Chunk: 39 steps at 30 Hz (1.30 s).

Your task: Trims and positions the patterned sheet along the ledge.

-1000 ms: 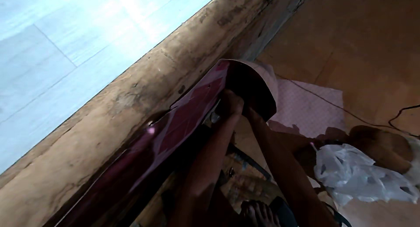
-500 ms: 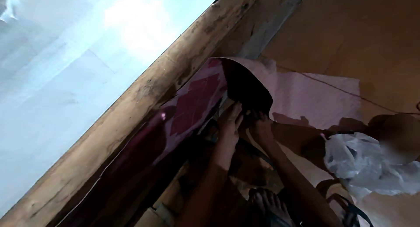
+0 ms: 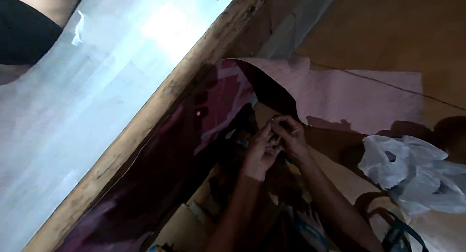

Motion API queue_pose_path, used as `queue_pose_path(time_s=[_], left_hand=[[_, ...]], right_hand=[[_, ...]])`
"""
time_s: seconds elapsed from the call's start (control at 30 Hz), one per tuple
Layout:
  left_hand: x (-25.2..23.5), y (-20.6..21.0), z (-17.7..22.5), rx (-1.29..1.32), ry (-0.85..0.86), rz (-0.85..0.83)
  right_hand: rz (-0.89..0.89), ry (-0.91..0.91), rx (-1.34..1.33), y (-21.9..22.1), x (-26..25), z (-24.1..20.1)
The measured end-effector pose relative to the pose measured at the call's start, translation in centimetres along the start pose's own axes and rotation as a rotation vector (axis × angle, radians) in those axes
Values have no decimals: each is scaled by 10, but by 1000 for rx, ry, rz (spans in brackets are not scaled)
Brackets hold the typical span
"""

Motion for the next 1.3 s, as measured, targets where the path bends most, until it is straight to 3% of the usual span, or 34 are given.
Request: queue_pose_path(time_s=[0.33,0.47,0.53,0.67,0.73,0.83,0.93,1.07,1.23,1.3], left_hand=[[12,-10,-22,-45,-74,48],[14,-27,-31,-309,1,58],[23,-42,-33,-723,272,38],[14,-113,-20,-1903,1200,31],[9,-140,9,-2363,1326,5],[10,-165,52,-2679,1124,-77],[14,-156,85,-2727,666,-166],[3,-160,91,-2856,739,-306],[-11,-167,94,-2761,951,-497],[-16,-170,97,-2670,961,-528]], right_hand=[[-16,-25,-55,-15,25,20],[31,75,-53,-21,33,35],[50,136,-20,-22,33,39],[26,311,31,-6,23,49],[-21,418,-25,9,10,57],[-26,541,-222,39,-16,72],[-32,561,-315,62,-36,83],[11,567,-426,80,-46,90],[32,594,-539,84,-44,93],[77,618,-659,87,-42,95]])
Point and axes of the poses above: each hand's wrist, its own x-axis away from the middle knuckle, its own y-axis out of the palm, z = x × y, the point moved 1 cm from there along -x, towards the middle knuckle, and after that the axes turned 7 degrees about y, right-handed, at the moved point
